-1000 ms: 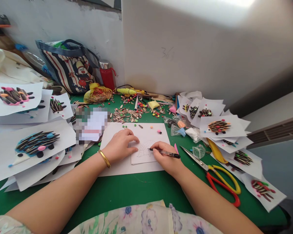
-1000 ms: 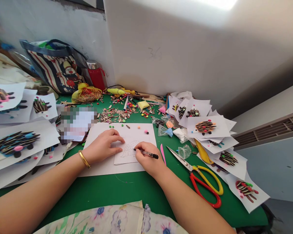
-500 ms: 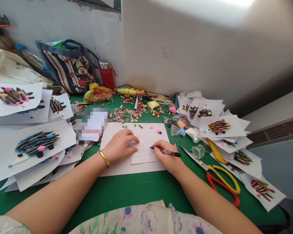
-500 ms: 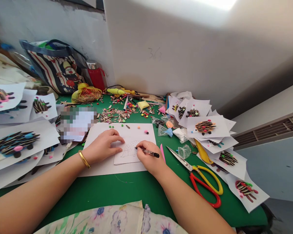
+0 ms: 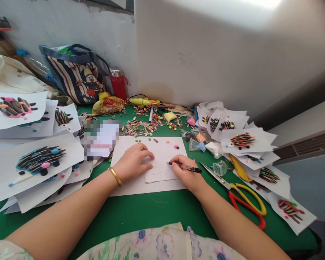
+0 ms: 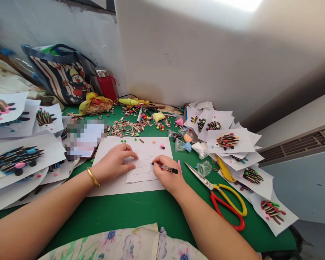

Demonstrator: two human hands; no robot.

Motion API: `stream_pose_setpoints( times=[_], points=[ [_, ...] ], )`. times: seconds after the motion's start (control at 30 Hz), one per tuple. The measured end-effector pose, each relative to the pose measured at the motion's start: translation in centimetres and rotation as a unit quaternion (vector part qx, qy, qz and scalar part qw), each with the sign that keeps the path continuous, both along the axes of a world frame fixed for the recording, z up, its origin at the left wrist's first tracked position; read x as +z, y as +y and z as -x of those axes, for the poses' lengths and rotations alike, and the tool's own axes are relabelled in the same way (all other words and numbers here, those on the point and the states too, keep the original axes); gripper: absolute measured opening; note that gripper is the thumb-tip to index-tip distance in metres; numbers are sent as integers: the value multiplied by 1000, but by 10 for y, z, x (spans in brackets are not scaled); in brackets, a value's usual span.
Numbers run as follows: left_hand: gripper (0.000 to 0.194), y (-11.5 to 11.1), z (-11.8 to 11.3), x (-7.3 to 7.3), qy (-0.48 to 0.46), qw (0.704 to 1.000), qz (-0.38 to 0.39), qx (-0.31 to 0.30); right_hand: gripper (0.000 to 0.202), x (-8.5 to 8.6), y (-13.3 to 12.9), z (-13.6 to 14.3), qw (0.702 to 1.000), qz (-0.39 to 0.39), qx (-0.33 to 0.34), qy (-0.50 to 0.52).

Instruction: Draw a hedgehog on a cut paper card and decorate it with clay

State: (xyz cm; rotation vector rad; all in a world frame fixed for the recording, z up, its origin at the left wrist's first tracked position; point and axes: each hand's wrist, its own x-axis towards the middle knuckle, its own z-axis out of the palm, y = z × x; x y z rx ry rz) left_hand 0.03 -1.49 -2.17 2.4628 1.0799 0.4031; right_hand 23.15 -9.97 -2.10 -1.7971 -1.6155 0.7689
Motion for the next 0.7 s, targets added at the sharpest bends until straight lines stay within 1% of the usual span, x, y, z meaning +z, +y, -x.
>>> stream_pose_setpoints(
  times=[0.2,0.37,0.7],
  points=[
    [24,0,1,1,0,1000,1,-1,18,-4,4,-5,999,-20,3,24],
    [24,-1,1,2,0,1000,3,0,17,-7,5,-6,1000,-20,1,18],
    [24,-1,-1,2,1,1000,8,3,16,-4,6,-10,999,-41,-6,24]
  ],
)
